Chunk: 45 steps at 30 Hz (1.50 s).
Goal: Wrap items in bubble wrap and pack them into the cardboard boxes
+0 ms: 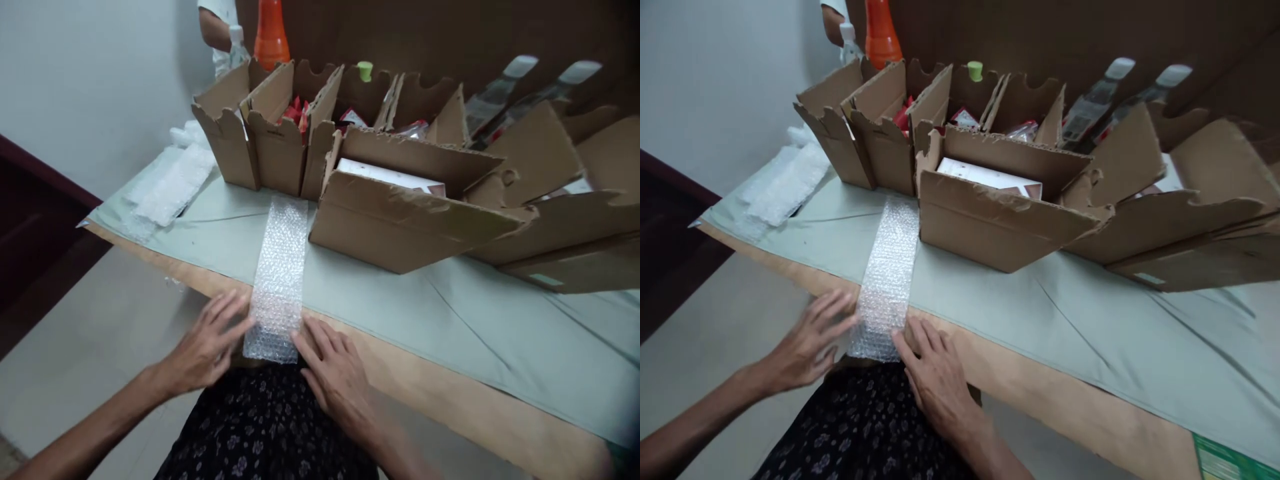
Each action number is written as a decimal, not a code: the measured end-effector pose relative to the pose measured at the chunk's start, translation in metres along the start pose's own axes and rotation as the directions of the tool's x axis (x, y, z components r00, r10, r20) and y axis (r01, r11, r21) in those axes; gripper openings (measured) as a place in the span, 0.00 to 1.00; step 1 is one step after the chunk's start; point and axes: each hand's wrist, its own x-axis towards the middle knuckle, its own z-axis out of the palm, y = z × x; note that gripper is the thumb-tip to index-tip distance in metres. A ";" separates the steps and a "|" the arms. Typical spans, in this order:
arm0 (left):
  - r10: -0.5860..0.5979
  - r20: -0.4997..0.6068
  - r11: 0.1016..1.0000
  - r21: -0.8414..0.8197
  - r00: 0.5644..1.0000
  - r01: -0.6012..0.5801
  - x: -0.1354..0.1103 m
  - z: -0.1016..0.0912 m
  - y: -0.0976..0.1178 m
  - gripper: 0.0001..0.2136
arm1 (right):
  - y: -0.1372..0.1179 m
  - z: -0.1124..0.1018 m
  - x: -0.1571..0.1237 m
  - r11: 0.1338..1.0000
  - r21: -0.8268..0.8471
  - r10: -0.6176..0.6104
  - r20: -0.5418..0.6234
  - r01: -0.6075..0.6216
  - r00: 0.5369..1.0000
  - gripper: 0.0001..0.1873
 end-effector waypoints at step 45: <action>-0.381 -0.292 0.909 -0.291 0.877 0.297 0.072 0.022 0.010 0.13 | 0.009 -0.003 0.069 0.998 0.061 0.009 -0.115 -0.002 0.993 0.15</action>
